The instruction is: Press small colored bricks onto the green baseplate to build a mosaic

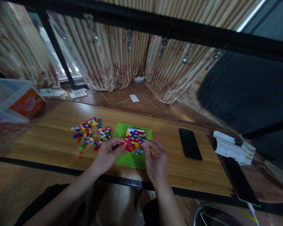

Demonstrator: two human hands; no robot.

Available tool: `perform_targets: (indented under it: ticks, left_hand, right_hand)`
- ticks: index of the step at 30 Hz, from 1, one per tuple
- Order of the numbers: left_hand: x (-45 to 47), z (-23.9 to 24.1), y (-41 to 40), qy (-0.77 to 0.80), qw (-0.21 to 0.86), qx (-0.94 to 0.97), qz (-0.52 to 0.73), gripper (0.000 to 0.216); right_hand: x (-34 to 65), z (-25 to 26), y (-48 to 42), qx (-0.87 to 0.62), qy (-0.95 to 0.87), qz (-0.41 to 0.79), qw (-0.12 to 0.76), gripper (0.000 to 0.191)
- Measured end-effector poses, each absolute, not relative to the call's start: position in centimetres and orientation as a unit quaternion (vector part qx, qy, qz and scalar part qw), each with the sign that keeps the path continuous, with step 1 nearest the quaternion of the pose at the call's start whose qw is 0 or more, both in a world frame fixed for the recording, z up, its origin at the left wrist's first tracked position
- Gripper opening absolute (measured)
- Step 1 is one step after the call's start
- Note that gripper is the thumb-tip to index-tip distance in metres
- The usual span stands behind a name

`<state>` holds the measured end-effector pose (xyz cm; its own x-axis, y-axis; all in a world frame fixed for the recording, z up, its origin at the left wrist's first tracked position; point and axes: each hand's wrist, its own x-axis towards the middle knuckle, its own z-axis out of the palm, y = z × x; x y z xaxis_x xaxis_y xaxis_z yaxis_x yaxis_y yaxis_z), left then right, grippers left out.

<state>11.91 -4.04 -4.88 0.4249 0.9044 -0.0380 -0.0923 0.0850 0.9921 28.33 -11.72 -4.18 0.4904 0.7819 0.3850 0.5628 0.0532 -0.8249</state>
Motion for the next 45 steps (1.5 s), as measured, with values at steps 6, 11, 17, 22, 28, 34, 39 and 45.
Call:
perform_targets:
  ticks: [6,11,17,22,28,34,39,45]
  left_hand:
    - [11.5,-5.1,-3.4,0.395,0.620,0.554,0.391,0.006]
    - [11.7,-5.0,-3.6,0.382,0.617,0.565,0.393,0.004]
    - [11.7,-5.1,-3.5,0.389,0.609,0.571,0.390,0.005]
    - [11.6,-5.0,-3.6,0.384,0.604,0.577,0.393,0.004]
    - [11.5,-5.0,-3.5,0.396,0.605,0.578,0.378,0.006]
    - [11.5,-4.9,-3.5,0.394,0.616,0.569,0.376,0.006]
    - [11.6,-5.0,-3.5,0.380,0.616,0.577,0.379,0.006]
    - [11.5,-5.5,-3.6,0.353,0.637,0.577,0.370,0.012]
  right_hand:
    - [29.9,-4.5,-11.9,-0.699,-0.519,0.125,0.477,0.021]
    - [29.3,-5.1,-11.6,-0.706,-0.542,0.137,0.435,0.016]
    - [29.0,-5.2,-11.2,-0.712,-0.552,0.113,0.418,0.015]
    - [28.5,-5.2,-11.0,-0.718,-0.545,0.093,0.423,0.017]
    - [28.1,-5.5,-11.1,-0.719,-0.552,0.056,0.419,0.019]
    - [28.0,-5.7,-11.1,-0.716,-0.572,0.028,0.399,0.023]
    - [28.0,-6.0,-11.1,-0.714,-0.584,0.028,0.386,0.026]
    - [27.9,-5.6,-11.5,-0.709,-0.570,0.043,0.413,0.021]
